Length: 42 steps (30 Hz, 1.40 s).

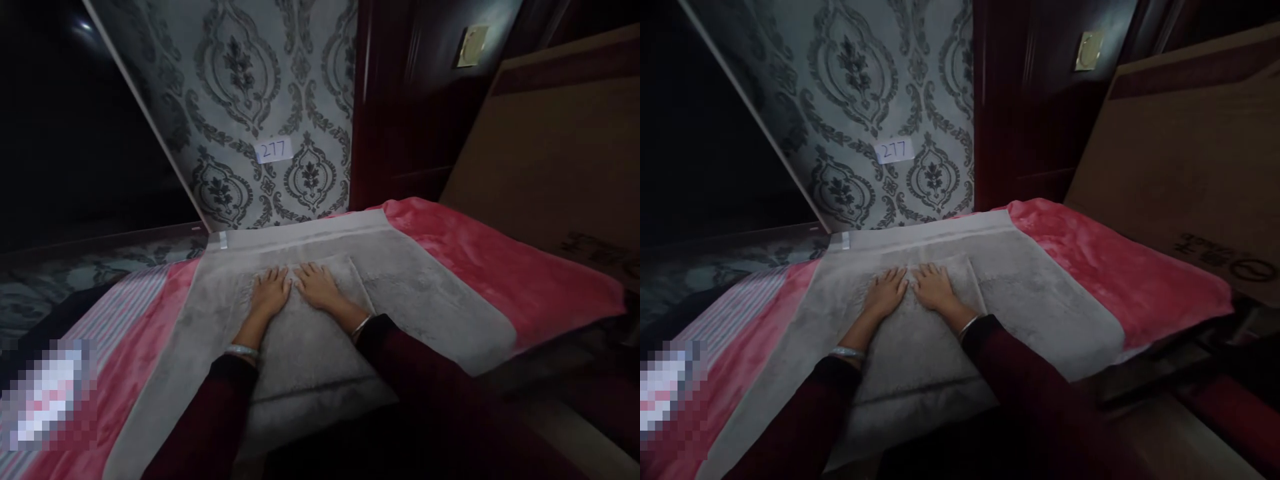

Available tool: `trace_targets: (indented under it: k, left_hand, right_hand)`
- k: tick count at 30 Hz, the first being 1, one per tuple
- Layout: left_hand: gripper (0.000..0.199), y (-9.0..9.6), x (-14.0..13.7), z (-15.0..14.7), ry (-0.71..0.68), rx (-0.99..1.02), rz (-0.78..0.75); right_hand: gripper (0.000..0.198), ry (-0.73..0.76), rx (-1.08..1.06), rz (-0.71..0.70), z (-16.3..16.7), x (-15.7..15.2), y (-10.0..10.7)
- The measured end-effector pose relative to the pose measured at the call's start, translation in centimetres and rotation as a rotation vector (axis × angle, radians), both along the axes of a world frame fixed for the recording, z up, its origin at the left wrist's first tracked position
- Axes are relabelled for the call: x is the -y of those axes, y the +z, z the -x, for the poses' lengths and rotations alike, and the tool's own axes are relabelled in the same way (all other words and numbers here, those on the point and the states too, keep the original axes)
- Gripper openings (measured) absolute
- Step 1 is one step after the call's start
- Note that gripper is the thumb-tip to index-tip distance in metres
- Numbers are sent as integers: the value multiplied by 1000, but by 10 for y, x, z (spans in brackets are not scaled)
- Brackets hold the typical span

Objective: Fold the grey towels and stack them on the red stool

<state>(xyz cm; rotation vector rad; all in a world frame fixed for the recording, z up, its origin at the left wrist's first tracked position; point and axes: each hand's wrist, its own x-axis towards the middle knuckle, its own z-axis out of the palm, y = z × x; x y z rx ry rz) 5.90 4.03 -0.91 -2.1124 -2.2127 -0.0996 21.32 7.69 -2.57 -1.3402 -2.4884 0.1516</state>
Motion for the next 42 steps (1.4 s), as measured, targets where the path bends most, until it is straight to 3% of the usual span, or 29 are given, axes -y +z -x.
trace_targets:
  k: [6, 10, 14, 19, 26, 32, 36, 42]
  left_hand:
    - [58, 6, -3, -1, 17, -2, 42]
    - [57, 7, -1, -3, 11, -13, 17]
    - [56, 6, 2, -3, -2, 3, -29]
    - [53, 8, 8, -4, -26, -1, -141]
    - [53, 14, 16, -7, -32, -8, -65]
    - [58, 6, 25, -13, 10, -33, -71]
    - [58, 5, 25, -15, 11, -48, -85]
    - [59, 8, 25, -16, 9, -70, -70]
  right_hand:
    - [59, -193, 30, 62, -56, -24, 0]
    - [59, -294, -19, 145, -94, -23, -2]
    - [59, -282, -158, 207, -123, -6, -9]
    - [48, -325, -414, 174, -149, 33, -17]
    - [29, -335, -418, 304, -152, 79, -5]
    - [40, -326, -240, 194, -126, 112, 5]
    - [43, -354, -271, 224, -123, 112, 0]
    - [38, -449, -394, 301, -142, 94, -12]
